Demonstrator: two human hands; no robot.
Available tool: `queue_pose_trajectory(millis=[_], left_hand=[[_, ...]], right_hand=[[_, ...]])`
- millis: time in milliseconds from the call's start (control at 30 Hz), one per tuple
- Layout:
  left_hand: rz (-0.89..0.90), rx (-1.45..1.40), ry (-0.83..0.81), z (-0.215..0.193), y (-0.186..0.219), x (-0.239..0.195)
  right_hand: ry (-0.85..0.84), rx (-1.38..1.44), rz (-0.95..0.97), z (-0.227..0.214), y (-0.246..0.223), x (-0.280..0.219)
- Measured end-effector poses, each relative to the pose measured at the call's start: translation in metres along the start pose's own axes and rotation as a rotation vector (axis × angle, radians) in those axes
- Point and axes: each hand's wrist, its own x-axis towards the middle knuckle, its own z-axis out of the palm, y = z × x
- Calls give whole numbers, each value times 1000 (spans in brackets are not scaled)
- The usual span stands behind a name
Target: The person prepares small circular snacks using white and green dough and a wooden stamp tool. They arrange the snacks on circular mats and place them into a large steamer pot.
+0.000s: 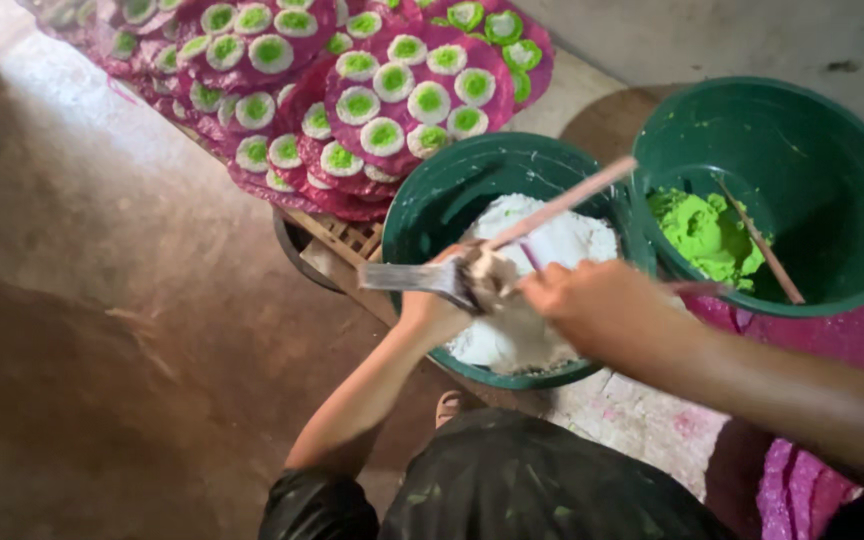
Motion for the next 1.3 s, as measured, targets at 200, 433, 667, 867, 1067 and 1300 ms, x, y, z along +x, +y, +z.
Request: queue_pose_trajectory(millis=[200,433,667,867,1067,1300], left_hand=[[307,613,285,-42,12,-2],[477,328,175,-21,12,5],[23,-81,31,-18,8,8],[325,2,399,-31,29,17],[424,623,560,-40,8,44],[349,469,409,-39,5,42]], right_hand=[[-440,6,330,-48,48,-36],[-125,-66,105,-13,10,2],[64,96,66,1,10,-9],[304,718,608,22,15,-25],[543,1118,431,112,-56,8],[148,1426,846,146,-27,-19]])
